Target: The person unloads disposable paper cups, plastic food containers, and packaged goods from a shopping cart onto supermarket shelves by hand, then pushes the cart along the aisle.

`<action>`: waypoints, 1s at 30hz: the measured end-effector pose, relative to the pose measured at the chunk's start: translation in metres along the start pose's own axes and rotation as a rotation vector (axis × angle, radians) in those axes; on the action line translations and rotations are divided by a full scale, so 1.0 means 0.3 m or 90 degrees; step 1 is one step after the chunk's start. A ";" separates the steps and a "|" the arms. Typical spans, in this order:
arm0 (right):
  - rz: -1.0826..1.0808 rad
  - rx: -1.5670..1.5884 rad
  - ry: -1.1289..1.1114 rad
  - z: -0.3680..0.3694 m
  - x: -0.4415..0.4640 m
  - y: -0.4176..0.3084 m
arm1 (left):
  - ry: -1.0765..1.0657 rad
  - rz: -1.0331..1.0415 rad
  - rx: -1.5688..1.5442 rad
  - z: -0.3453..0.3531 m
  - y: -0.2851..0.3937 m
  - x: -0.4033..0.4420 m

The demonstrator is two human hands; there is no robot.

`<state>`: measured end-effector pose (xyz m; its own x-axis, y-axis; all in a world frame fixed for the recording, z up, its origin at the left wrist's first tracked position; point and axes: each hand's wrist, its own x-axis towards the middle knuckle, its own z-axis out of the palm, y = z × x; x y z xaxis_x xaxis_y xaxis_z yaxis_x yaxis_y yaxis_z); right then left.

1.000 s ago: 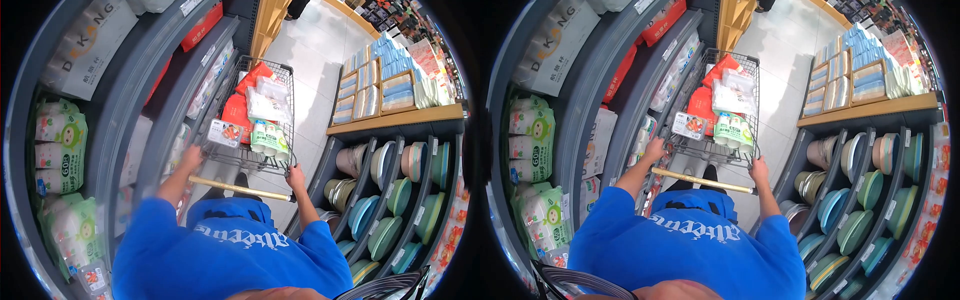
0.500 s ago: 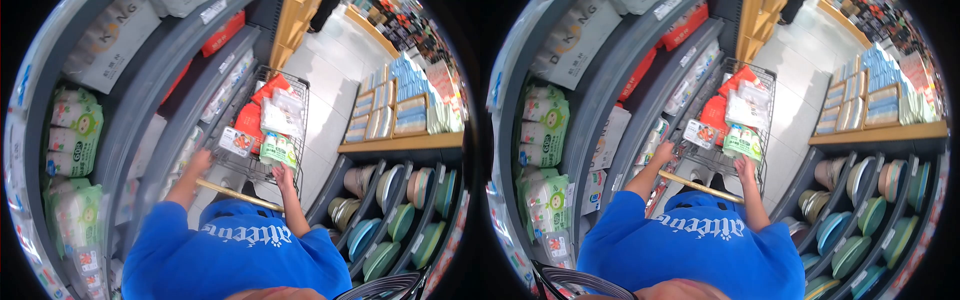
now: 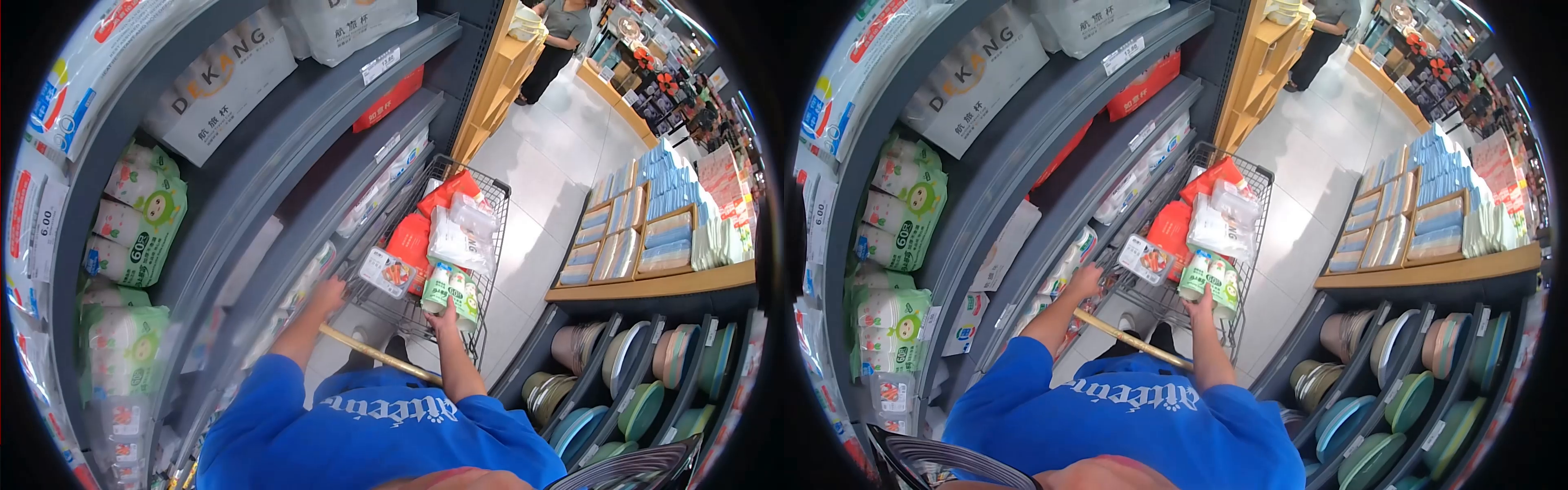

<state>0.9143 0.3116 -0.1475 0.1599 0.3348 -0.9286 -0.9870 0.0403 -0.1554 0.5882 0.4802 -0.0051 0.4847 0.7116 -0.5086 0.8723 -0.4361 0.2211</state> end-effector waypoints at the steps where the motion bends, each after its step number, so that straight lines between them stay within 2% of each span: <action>1: 0.000 0.058 -0.005 0.012 -0.008 0.003 | -0.004 0.002 -0.002 -0.011 0.007 -0.006; 8: 0.013 0.089 0.011 0.025 -0.020 -0.004 | 0.001 0.007 0.012 -0.013 0.001 -0.010; 11: 0.039 0.091 0.025 0.039 -0.167 -0.024 | -0.012 0.016 0.030 -0.003 -0.014 -0.007; 14: 0.049 0.091 -0.052 0.057 -0.353 0.011 | -0.014 0.023 0.023 0.007 -0.025 0.011; 15: 0.009 0.077 -0.106 0.058 -0.410 0.036 | -0.015 0.022 0.017 0.016 -0.035 0.004; 18: -0.032 0.100 -0.150 0.107 -0.624 0.106 | -0.042 0.057 -0.050 -0.005 -0.034 0.001; 21: -0.094 0.037 -0.225 0.114 -0.800 0.205 | 0.054 0.087 -0.115 -0.086 0.070 -0.109; 24: -0.192 -0.020 -0.297 0.113 -0.956 0.346 | -0.057 0.278 -0.922 -0.037 0.130 -0.176; 27: -0.294 -0.029 -0.351 0.095 -1.045 0.528 | 0.014 0.392 -1.086 -0.163 0.212 -0.496; 30: -0.399 -0.158 -0.484 0.084 -1.117 0.672 | 0.236 0.350 -1.080 -0.151 0.199 -0.616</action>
<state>0.6613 0.2313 0.1408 0.5105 0.8340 -0.2092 -0.6837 0.2461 -0.6870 0.5535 0.3476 0.1397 0.4886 0.8714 0.0443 -0.3746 0.1637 0.9126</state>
